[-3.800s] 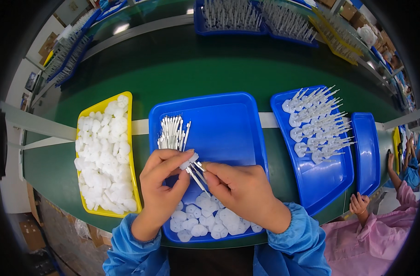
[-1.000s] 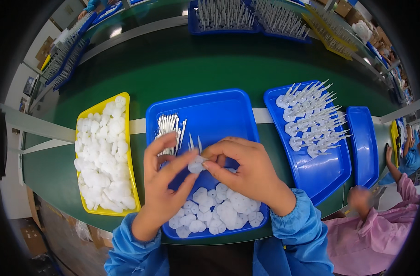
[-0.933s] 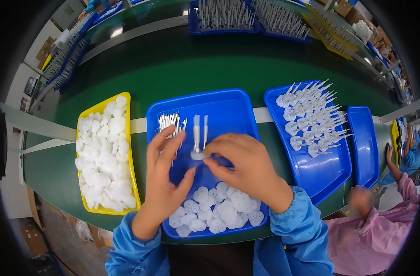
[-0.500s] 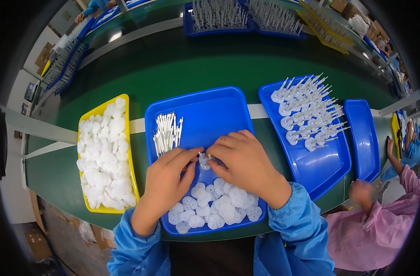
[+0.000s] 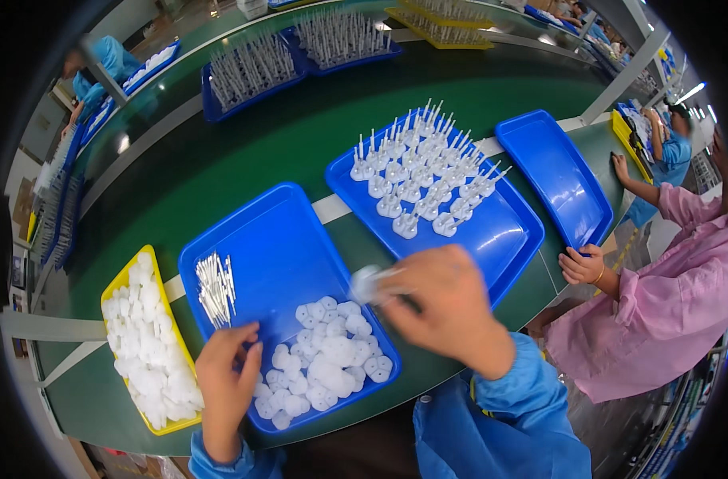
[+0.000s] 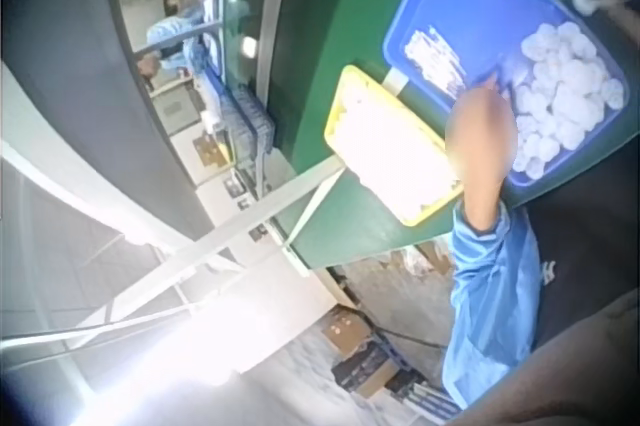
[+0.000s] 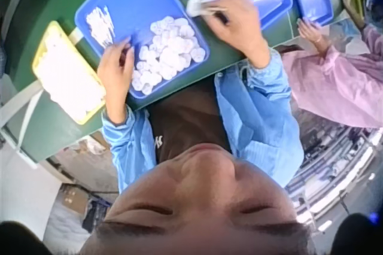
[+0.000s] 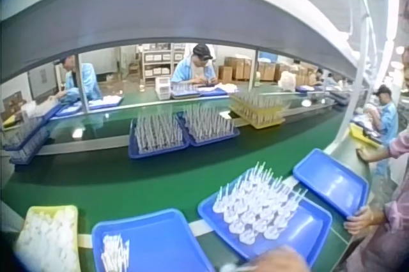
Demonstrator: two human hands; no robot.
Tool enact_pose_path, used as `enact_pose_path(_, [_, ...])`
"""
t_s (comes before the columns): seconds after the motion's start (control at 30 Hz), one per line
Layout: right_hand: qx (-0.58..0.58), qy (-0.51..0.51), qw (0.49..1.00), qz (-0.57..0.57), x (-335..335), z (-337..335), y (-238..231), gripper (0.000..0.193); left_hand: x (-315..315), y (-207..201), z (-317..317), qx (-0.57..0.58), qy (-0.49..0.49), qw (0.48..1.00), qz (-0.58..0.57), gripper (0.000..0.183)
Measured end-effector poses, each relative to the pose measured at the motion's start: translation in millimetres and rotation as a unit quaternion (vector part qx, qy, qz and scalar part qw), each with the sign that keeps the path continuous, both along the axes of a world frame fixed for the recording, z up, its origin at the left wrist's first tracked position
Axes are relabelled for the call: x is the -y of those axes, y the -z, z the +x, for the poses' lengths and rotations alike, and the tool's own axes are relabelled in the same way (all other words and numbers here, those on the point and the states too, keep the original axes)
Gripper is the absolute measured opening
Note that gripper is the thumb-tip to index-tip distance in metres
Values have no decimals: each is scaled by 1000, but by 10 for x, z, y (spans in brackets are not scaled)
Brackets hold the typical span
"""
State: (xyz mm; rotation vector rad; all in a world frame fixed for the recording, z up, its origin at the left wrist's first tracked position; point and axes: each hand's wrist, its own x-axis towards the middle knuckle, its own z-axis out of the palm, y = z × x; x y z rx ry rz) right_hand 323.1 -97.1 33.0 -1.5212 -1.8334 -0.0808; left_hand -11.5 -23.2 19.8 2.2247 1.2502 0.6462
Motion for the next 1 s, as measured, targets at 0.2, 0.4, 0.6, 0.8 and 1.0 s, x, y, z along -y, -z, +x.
enact_pose_path(0.2, [29,189,972,-134,258,617,340,12,42,-15,31,-25,69,997,16,26])
enact_pose_path(0.4, [23,179,976,-124,346,381,183,13,67,-83,-8,-55,65,996,17,32])
enact_pose_path(0.6, [109,124,983,-78,183,11,3,16,115,-126,-129,-74,121,990,-21,41])
enact_pose_path(0.8, [150,-178,972,-32,-833,-864,24,20,66,-73,-102,-30,100,994,-41,35])
enact_pose_path(1.0, [315,-283,905,39,-1683,-1280,391,14,120,33,-139,41,99,992,-68,38])
